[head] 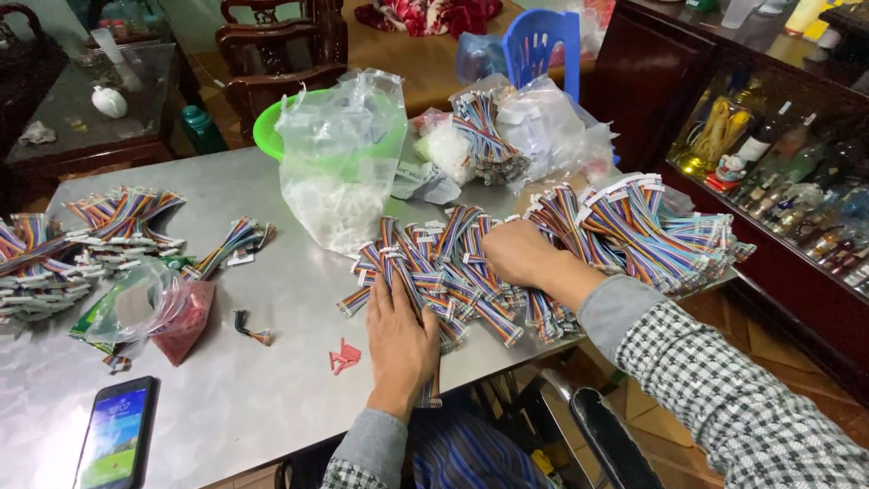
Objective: Organizing and bundling multi-colored ribbon cables using small rubber bands on a metal table.
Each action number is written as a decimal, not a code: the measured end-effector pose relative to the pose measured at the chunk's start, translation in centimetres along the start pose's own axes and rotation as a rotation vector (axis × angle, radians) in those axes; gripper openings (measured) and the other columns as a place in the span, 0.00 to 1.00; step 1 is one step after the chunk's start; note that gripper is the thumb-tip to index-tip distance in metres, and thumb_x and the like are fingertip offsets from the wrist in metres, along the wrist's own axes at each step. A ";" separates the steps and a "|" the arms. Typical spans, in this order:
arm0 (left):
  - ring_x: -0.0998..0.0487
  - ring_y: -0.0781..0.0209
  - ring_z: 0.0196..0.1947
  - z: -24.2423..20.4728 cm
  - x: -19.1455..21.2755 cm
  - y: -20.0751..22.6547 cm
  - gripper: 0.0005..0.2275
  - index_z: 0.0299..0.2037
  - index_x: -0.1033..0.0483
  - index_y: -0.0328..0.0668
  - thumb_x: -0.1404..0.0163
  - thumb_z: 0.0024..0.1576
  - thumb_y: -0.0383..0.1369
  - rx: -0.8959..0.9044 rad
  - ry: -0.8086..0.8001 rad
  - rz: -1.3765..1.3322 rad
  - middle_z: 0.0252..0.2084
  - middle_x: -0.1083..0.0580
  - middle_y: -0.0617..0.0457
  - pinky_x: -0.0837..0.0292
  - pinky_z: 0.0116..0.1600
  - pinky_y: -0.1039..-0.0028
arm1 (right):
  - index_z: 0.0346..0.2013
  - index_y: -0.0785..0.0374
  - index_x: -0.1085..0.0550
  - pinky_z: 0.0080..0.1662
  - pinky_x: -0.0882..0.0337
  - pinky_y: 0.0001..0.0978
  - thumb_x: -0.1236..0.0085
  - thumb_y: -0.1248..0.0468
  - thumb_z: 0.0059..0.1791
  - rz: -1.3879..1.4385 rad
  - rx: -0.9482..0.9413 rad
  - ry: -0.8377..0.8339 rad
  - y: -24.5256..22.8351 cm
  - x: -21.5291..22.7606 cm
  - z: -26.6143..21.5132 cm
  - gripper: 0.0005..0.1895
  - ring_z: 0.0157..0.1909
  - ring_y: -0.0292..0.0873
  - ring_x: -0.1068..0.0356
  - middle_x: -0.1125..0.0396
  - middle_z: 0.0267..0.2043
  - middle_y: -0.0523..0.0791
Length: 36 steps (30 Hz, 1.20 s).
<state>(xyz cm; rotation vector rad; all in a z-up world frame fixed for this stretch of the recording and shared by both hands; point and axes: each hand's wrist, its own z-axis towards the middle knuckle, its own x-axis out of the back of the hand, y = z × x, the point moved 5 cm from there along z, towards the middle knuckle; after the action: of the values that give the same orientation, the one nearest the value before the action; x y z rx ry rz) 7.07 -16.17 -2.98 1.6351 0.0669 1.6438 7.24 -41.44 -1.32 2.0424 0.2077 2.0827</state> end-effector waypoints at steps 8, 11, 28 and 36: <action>0.54 0.36 0.77 -0.2 0.0 0.0 0.35 0.75 0.51 0.38 0.63 0.57 0.44 -0.019 0.026 -0.029 0.77 0.53 0.32 0.59 0.76 0.54 | 0.32 0.60 0.19 0.44 0.23 0.54 0.44 0.60 0.41 -0.011 -0.187 -0.080 1.7 3.8 -1.8 0.11 0.43 0.58 0.22 0.24 0.33 0.51; 0.54 0.37 0.77 0.0 0.1 -0.2 0.35 0.75 0.51 0.37 0.62 0.57 0.44 -0.022 0.043 -0.028 0.77 0.52 0.32 0.59 0.76 0.54 | 0.32 0.60 0.19 0.44 0.23 0.54 0.37 0.58 0.39 -0.045 -0.195 -0.075 2.6 2.9 -1.6 0.12 0.43 0.56 0.22 0.24 0.33 0.51; 0.54 0.36 0.77 -0.4 1.7 0.5 0.36 0.75 0.56 0.34 0.57 0.55 0.38 0.001 0.123 -0.224 0.76 0.53 0.31 0.59 0.77 0.54 | 0.39 0.68 0.23 0.49 0.26 0.60 0.59 0.48 0.54 0.209 -0.275 -0.085 -4.6 3.8 -3.0 0.26 0.47 0.61 0.22 0.24 0.39 0.60; 0.56 0.42 0.77 -0.4 0.9 -0.1 0.36 0.76 0.57 0.37 0.61 0.54 0.34 0.068 0.071 -0.284 0.77 0.54 0.36 0.62 0.77 0.56 | 0.33 0.51 0.19 0.44 0.28 0.43 0.72 0.40 0.60 0.107 -0.480 -0.182 -4.0 4.3 1.9 0.34 0.44 0.50 0.23 0.23 0.39 0.45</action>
<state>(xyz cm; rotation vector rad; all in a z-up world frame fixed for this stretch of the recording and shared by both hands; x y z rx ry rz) 6.92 -15.42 -2.31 1.5375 0.3769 1.4933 9.28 -36.63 1.87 1.9506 -0.4009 1.7640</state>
